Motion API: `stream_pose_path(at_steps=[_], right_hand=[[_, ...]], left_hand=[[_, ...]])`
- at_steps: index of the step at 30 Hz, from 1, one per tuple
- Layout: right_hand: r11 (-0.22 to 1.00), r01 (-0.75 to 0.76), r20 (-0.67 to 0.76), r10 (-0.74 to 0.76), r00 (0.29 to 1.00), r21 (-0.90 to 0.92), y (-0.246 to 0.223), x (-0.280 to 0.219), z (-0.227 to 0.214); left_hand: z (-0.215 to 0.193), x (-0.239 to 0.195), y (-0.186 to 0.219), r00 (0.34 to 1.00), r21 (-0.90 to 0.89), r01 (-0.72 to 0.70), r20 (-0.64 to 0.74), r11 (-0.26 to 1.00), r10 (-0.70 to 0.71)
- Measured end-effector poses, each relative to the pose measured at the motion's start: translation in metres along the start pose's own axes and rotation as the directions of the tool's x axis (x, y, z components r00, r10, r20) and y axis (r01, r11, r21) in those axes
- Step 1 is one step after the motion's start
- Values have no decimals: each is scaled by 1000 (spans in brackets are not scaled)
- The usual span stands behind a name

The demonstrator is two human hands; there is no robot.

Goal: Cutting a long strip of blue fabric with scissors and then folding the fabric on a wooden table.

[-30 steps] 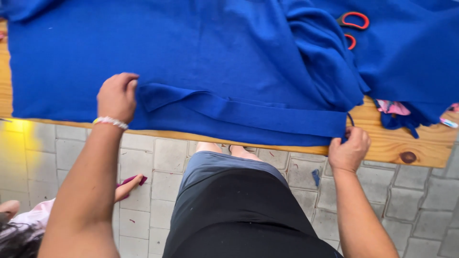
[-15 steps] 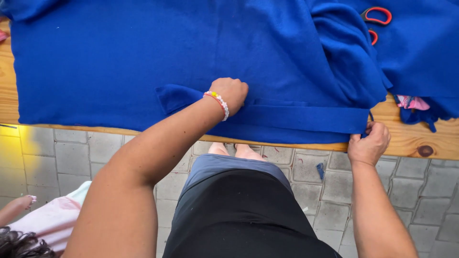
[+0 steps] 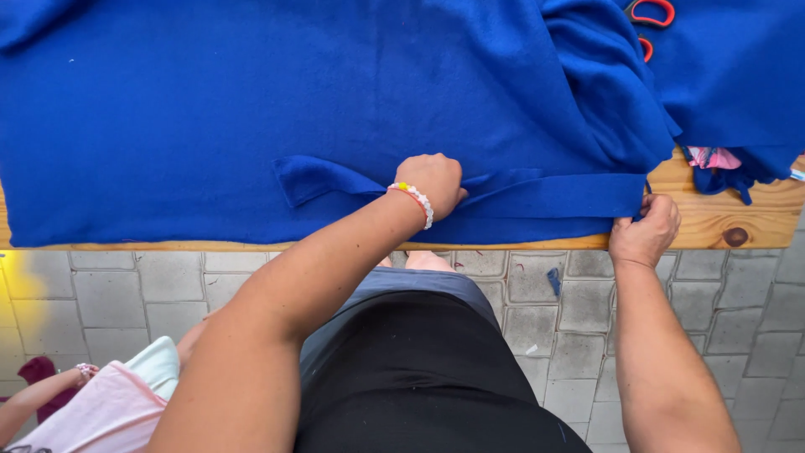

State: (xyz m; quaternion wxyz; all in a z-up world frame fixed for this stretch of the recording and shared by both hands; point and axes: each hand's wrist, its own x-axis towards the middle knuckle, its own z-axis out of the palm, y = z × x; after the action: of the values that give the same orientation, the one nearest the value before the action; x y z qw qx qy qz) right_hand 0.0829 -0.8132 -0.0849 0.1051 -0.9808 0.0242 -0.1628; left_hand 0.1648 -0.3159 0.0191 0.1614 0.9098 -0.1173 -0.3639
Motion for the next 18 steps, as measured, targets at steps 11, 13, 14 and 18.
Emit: stream_pose_path(at_steps=[11, 13, 14, 18], right_hand=[[999, 52, -12, -52, 999, -7, 6, -2, 2], [996, 89, -34, -88, 995, 1, 9, -1, 4], [995, 98, -34, -98, 995, 17, 11, -1, 3], [995, 101, 14, -101, 995, -10, 16, -2, 3]], left_hand=[[-64, -118, -168, 868, -722, 236, -143, 650, -475], [-75, -171, -226, 631, -892, 199, -201, 407, -749], [-70, -198, -259, 617, -893, 201, -204, 403, -760], [-30, -309, -413, 156, -801, -125, -599, 586, -785]])
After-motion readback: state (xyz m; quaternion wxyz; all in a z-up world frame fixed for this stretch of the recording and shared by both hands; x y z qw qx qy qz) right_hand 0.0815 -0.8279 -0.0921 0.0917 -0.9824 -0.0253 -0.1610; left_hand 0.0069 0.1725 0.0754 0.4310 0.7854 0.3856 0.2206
